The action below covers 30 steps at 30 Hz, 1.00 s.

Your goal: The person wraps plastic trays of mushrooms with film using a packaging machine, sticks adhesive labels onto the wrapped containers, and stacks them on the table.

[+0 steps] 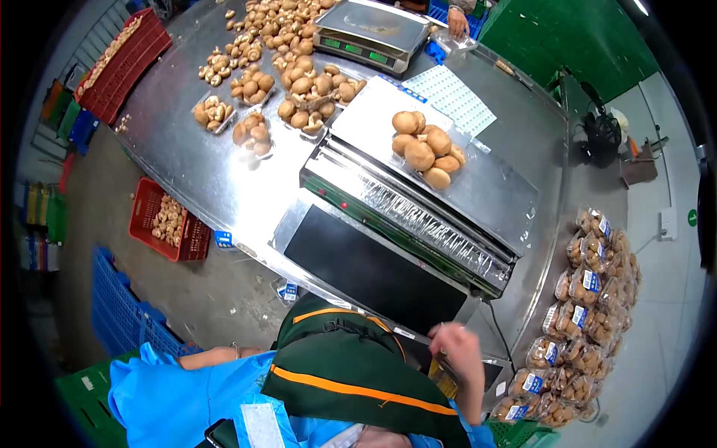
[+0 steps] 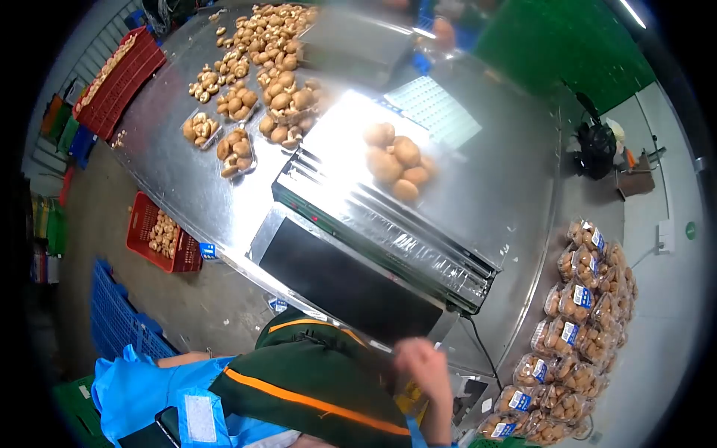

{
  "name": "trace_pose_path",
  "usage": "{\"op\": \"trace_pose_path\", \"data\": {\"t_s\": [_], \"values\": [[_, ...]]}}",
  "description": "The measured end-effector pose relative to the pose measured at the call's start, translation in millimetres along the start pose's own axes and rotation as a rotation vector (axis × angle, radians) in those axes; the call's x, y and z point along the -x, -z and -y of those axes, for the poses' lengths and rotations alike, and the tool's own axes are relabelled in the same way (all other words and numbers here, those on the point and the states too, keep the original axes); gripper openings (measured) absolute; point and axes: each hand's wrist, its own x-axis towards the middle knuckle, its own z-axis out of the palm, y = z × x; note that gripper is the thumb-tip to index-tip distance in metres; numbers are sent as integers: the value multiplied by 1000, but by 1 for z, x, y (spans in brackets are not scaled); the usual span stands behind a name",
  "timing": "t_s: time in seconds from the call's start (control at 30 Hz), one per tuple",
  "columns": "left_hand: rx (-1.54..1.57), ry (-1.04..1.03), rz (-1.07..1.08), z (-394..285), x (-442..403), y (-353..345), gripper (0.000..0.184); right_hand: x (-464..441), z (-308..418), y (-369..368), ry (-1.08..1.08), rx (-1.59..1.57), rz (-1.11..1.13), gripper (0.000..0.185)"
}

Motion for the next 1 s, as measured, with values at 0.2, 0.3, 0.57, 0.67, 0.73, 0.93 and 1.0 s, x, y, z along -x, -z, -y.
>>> {"op": "trace_pose_path", "data": {"t_s": [0.2, 0.3, 0.57, 0.67, 0.73, 0.93, 1.0], "values": [[-1178, -128, -43, -142, -3, 92, 34, -180, 85, 41, 186, -95, -468, 44], [-804, -814, -860, -250, 7, 153, 29, -229, 91, 36, 23, -238, -318, 55], [-351, -1068, -980, -309, -72, 228, 45, -187, 77, 41, 476, 526, -795, 45], [-151, -1179, -644, -247, -44, 179, 25, -63, 66, -19, 464, 382, -119, 24], [-130, -1053, -127, -194, -39, 142, 24, -27, -36, -99, 476, 456, -58, 27], [-628, -532, -150, -60, -61, 110, 34, 35, -76, -144, -322, 179, 66, 30], [-650, -422, -188, -68, -25, 104, 30, 66, -49, -129, -381, 132, 173, 30]]}}
